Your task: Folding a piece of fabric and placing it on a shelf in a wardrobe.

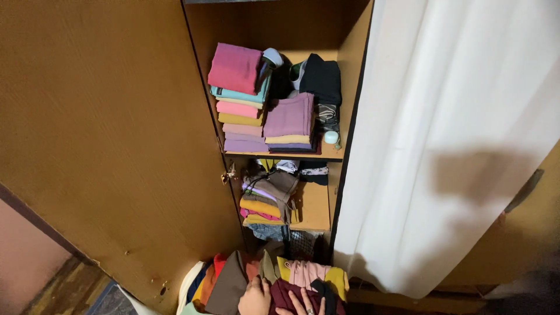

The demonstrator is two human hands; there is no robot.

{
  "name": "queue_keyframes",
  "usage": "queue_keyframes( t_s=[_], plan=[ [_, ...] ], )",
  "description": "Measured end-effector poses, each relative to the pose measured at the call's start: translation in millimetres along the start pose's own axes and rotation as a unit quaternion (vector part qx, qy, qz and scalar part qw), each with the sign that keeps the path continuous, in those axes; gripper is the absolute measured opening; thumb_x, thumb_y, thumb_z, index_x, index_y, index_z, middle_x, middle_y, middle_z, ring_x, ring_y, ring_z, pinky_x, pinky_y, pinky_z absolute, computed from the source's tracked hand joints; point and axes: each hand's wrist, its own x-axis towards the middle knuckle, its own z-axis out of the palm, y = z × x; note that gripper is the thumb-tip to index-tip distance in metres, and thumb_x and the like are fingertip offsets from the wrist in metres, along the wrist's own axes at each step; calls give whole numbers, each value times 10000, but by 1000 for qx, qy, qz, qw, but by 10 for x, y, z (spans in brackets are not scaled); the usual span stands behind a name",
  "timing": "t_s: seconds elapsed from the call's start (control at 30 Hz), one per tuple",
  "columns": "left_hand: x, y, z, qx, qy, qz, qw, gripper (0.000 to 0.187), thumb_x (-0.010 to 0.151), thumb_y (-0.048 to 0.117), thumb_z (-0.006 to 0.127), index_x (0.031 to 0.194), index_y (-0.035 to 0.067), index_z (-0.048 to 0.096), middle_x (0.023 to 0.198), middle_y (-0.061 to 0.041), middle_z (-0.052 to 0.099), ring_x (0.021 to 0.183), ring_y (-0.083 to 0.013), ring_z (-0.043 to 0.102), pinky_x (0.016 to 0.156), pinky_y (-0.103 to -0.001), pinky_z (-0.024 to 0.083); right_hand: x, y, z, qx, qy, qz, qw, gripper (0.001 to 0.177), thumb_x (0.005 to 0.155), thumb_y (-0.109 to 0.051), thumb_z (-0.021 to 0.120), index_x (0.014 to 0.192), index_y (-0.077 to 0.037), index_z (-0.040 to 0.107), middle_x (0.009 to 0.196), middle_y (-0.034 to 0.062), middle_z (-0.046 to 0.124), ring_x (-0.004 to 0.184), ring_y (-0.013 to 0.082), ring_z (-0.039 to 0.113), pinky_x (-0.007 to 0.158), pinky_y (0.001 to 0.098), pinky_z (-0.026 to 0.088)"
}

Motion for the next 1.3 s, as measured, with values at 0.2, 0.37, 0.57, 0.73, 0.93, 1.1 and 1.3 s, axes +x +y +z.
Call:
queue_keyframes(
  t_s=[0.2,0.37,0.57,0.73,0.93,1.1,1.3],
  plan=[
    [-30,-15,-63,-28,-30,-19,999,335,963,555,434,1074,313,636,996,29,732,792,-300,733,679,-448,561,-24,-31,13,-17,14,-23,999,268,885,-694,636,1113,-611,750,1365,-127,630,1339,243,493,933,792,375],
    [-7,-6,-83,-30,-40,-11,999,333,972,555,427,1069,331,654,922,35,719,712,-283,701,625,-425,537,-247,62,571,-63,89,76,991,627,703,-835,753,1153,-400,781,1260,-103,712,1294,90,567,1042,632,441],
    [-54,0,-103,-32,10,-17,999,370,939,583,426,1133,367,655,1014,44,732,760,-317,725,640,-459,547,6,3,-2,-32,39,-37,998,267,879,-694,671,1112,-595,759,1348,-140,649,1307,228,533,941,734,397],
    [-79,14,-237,-73,-58,-27,995,410,953,576,406,1176,336,654,1105,25,737,904,-326,742,778,-472,573,127,-103,-267,-24,59,-46,997,153,896,-592,717,1010,-518,788,1312,-96,681,1288,255,558,975,696,405],
    [-81,-3,-283,-82,-73,-12,994,390,968,551,408,1146,292,640,1058,-5,723,899,-339,731,778,-478,575,91,-77,-264,-14,20,-39,999,264,922,-574,658,1163,-548,762,1365,-104,650,1332,247,520,975,721,390],
    [-98,6,-312,-83,-62,4,995,329,979,527,429,962,247,602,957,-16,718,803,-340,717,712,-483,563,128,-122,-296,-2,25,-20,999,207,903,-571,687,1067,-518,802,1357,-87,655,1333,236,518,978,728,380],
    [-98,-49,-211,-83,-25,17,996,309,957,515,467,933,233,592,928,-22,724,775,-353,721,686,-498,570,123,-170,-309,19,10,12,1000,182,876,-526,721,1027,-508,821,1360,-93,650,1341,225,507,1025,726,335]
  ],
)
